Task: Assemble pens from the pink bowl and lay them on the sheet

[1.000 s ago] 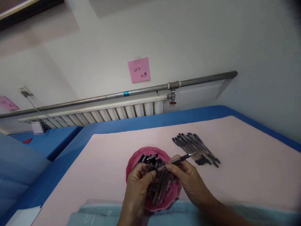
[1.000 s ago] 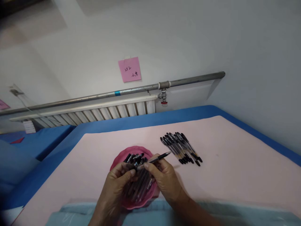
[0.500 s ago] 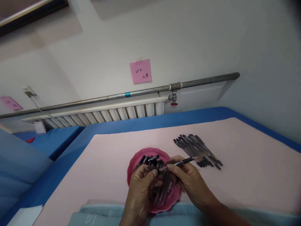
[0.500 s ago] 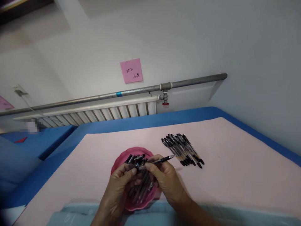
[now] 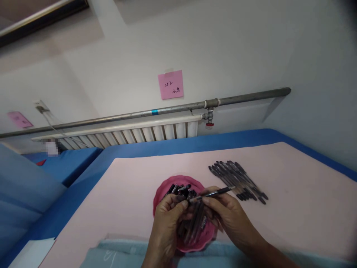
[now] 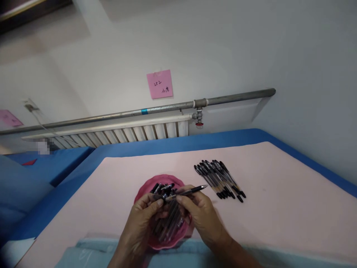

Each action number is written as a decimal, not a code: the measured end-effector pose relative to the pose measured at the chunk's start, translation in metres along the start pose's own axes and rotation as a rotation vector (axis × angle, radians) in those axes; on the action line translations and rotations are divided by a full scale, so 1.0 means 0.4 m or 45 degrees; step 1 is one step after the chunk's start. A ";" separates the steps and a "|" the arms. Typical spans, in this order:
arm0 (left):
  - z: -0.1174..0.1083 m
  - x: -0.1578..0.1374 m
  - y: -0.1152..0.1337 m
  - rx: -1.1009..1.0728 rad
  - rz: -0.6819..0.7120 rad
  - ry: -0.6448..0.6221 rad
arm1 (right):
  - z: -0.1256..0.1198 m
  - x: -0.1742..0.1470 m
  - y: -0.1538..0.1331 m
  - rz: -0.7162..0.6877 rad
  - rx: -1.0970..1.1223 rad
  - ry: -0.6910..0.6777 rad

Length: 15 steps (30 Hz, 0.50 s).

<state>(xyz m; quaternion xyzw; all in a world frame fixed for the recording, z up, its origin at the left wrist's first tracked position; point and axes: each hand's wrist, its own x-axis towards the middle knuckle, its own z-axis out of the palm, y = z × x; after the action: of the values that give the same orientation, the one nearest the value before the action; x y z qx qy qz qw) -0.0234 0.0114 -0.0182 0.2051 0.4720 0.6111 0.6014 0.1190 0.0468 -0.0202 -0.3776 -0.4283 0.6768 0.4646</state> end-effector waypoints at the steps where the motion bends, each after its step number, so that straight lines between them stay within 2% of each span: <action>1: -0.001 0.001 -0.001 0.008 0.005 -0.006 | 0.000 0.001 0.001 0.010 -0.004 0.007; 8: -0.007 0.002 -0.003 0.026 0.009 0.000 | 0.004 0.001 -0.003 0.030 0.105 0.012; 12: -0.005 0.000 0.001 0.051 0.022 -0.012 | 0.006 -0.001 -0.008 0.063 0.079 0.082; 15: -0.002 -0.002 0.003 0.056 0.013 -0.014 | 0.005 0.001 -0.006 0.070 0.087 0.039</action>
<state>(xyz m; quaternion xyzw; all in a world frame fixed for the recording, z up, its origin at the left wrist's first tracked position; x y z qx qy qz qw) -0.0245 0.0107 -0.0173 0.2239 0.4809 0.6026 0.5962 0.1178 0.0471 -0.0172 -0.3836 -0.3871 0.6976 0.4651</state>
